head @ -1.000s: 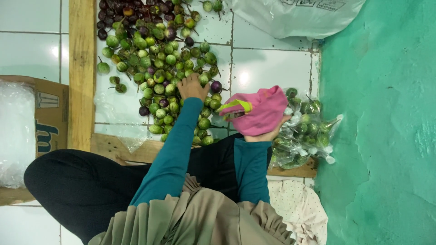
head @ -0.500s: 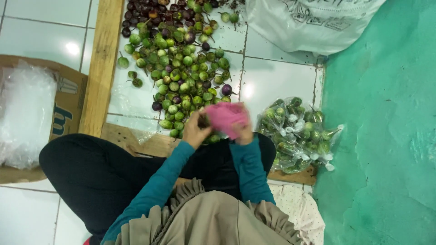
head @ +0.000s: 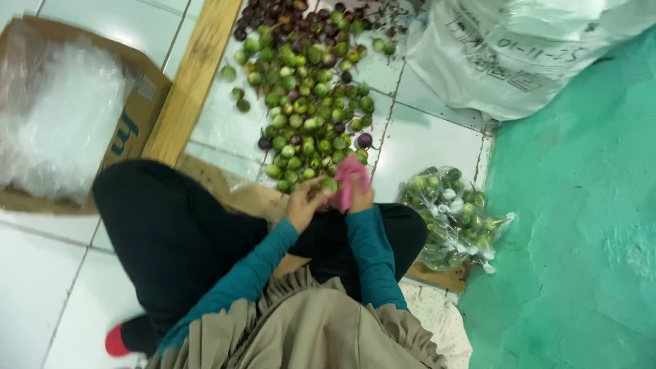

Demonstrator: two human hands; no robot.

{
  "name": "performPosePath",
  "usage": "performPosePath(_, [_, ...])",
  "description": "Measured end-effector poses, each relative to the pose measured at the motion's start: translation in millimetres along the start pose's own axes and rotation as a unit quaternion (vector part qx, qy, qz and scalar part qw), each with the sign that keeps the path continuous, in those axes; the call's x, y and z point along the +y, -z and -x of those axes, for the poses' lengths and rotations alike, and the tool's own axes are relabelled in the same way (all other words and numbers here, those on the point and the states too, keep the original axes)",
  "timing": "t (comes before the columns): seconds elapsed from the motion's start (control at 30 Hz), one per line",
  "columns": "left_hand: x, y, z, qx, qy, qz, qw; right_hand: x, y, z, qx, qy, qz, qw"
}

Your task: The person sits on the floor and wipes several green and purple fruits with a cloth before placing them into plastic bags and tying each bag shut.

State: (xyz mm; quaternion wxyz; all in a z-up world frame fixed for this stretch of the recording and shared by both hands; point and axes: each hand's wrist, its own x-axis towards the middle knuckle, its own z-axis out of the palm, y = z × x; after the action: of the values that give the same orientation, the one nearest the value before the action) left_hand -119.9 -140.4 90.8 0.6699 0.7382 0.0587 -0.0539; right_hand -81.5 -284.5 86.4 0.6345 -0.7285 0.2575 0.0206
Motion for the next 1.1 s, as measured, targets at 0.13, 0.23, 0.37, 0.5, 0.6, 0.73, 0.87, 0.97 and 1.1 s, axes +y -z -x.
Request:
performPosePath(0.13, [-26.4, 8.9, 5.6, -0.014, 0.201, 0.304, 0.931, -7.2, -7.6, 27.7, -0.092, 0.207, -0.126, 0.966])
performPosePath(0.23, [-31.8, 26.9, 5.1, -0.030, 0.294, 0.481, 0.825, 15.6, -19.1, 43.2, -0.178, 0.390, 0.084, 0.900])
performPosePath(0.37, [-79.1, 55.1, 1.2, -0.112, 0.327, 0.568, 0.747, 21.6, -29.0, 66.1, -0.171, 0.434, 0.071, 0.882])
performPosePath(0.5, [-91.0, 72.0, 17.0, -0.200, 0.333, 0.578, 0.718, 102.2, -69.1, 49.2, -0.038, 0.308, 0.121, 0.943])
performPosePath(0.6, [-38.7, 95.2, 20.1, -0.211, 0.319, 0.582, 0.718, -29.8, -69.0, 94.5, -0.041, 0.172, -0.253, 0.951])
performPosePath(0.73, [-86.4, 93.6, 3.8, -0.134, 0.323, 0.517, 0.781, 116.5, -38.8, 22.1, -0.117, 0.256, -0.122, 0.952])
performPosePath(0.87, [-112.2, 82.3, 24.8, -0.123, 0.351, 0.467, 0.802, 87.6, -85.0, 79.0, -0.135, 0.451, 0.165, 0.866])
performPosePath(0.97, [-123.2, 75.4, 24.9, -0.137, 0.355, 0.420, 0.824, 101.9, -82.7, 58.5, -0.117, 0.461, 0.185, 0.860])
performPosePath(1.1, [-117.8, 68.8, 28.8, -0.160, 0.258, 0.390, 0.869, 69.2, -85.5, 74.7, -0.001, 0.256, 0.148, 0.955])
